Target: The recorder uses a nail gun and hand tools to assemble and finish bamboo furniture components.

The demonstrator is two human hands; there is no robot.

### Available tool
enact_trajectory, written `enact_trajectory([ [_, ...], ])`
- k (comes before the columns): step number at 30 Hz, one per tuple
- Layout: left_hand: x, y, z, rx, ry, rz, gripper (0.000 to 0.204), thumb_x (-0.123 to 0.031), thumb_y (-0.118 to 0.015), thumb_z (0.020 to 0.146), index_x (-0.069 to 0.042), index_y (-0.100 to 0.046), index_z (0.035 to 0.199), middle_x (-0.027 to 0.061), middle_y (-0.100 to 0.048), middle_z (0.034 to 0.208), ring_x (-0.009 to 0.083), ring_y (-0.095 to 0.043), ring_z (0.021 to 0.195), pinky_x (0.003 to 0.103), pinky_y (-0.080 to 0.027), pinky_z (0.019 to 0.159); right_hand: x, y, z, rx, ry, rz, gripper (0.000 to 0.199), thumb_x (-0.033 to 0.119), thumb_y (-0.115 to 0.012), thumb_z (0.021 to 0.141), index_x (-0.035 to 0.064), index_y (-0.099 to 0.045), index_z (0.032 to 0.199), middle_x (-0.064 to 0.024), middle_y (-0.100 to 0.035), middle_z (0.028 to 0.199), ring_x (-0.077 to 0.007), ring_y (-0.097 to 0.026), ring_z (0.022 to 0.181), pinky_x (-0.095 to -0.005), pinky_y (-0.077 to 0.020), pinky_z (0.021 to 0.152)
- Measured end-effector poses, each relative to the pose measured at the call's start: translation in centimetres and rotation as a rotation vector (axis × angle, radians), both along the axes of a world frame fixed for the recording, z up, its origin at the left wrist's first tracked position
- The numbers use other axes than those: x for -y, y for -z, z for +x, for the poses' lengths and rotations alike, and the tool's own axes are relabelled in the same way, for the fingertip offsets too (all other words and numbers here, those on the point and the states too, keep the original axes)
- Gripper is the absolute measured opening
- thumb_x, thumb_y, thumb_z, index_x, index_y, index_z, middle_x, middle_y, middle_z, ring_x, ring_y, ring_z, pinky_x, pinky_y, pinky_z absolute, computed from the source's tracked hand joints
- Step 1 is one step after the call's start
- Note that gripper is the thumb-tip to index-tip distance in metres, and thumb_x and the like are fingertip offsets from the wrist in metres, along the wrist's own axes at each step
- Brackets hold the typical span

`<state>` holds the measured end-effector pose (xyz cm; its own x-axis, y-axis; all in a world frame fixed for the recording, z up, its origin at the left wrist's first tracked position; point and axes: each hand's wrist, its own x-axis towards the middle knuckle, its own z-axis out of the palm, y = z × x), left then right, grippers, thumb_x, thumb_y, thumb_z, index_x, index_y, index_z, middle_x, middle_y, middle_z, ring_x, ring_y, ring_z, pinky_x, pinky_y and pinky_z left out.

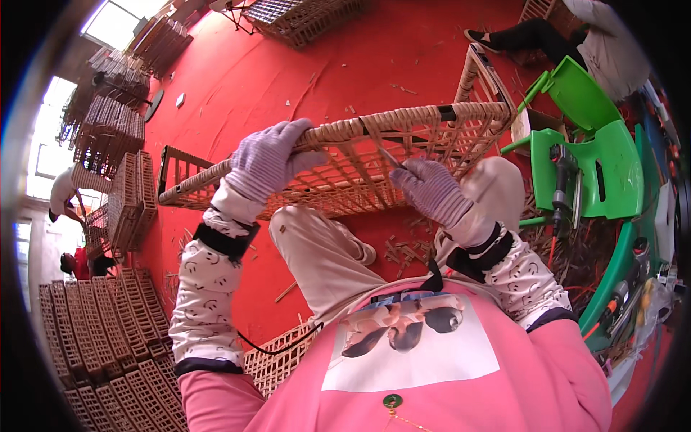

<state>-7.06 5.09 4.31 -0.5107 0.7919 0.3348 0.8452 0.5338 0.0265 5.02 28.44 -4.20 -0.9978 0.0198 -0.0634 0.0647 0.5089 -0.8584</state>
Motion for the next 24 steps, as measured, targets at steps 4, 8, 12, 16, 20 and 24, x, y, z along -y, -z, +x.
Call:
enact_trajectory([
  [4,-3.1,1.0,0.7,-0.12,-0.031,0.113,0.054,-0.05,-0.066,0.07,-0.012,-0.056,0.106,0.006,-0.063,0.081,0.0256,-0.063,0.07,0.036,-0.051,0.059,0.4,0.1,0.8,-0.089,0.165,-0.215,0.034,0.034,-0.054,0.087,0.0008,-0.06,0.082,-0.0207,-0.057,0.072,-0.0383,-0.057,0.071,-0.043,-0.0428,0.064],
  [8,-3.9,1.6,0.8,-0.272,-0.071,0.093,0.054,-0.056,-0.064,0.069,-0.014,-0.057,0.104,0.0039,-0.062,0.077,0.0227,-0.063,0.066,0.035,-0.05,0.056,-0.4,-0.3,-0.2,-0.048,0.111,0.054,0.033,0.032,-0.054,0.087,0.0004,-0.06,0.082,-0.0219,-0.057,0.072,-0.0387,-0.056,0.069,-0.043,-0.0425,0.062],
  [12,-3.8,1.8,1.0,-0.271,-0.105,0.068,0.05,-0.057,-0.063,0.069,-0.015,-0.057,0.096,0.0029,-0.061,0.072,0.0214,-0.062,0.063,0.034,-0.049,0.052,0.7,-1.9,0.2,-0.22,0.131,0.005,0.031,0.03,-0.055,0.086,0.0001,-0.06,0.08,-0.0219,-0.056,0.069,-0.0372,-0.055,0.066,-0.0407,-0.0422,0.06],
  [16,-3.7,1.9,1.2,-0.325,-0.106,0.071,0.045,-0.056,-0.064,0.069,-0.015,-0.058,0.089,0.0021,-0.06,0.068,0.0211,-0.061,0.06,0.034,-0.048,0.051,0.1,-3.7,1.3,-0.167,0.064,-0.257,0.032,0.028,-0.056,0.087,-0.0015,-0.059,0.075,-0.017,-0.055,0.06,-0.0276,-0.055,0.057,-0.0381,-0.0413,0.056],
  [20,-4.0,1.8,1.6,-0.264,-0.101,0.137,0.04,-0.052,-0.066,0.07,-0.014,-0.058,0.081,0.0022,-0.059,0.064,0.021,-0.06,0.057,0.034,-0.047,0.05,-1.3,-5.8,1.2,-0.069,-0.022,-0.252,0.033,0.028,-0.056,0.087,-0.0027,-0.06,0.076,-0.0109,-0.052,0.056,-0.0178,-0.054,0.056,-0.0353,-0.0406,0.053],
  [24,-4.4,1.6,1.0,-0.215,-0.108,0.139,0.037,-0.05,-0.066,0.071,-0.014,-0.058,0.077,0.0019,-0.058,0.063,0.021,-0.06,0.057,0.035,-0.047,0.05,-2.3,-6.3,0.9,0.277,-0.011,-0.447,0.031,0.027,-0.056,0.088,-0.0022,-0.062,0.08,-0.0065,-0.053,0.056,-0.015,-0.053,0.056,-0.0317,-0.0413,0.053],
])
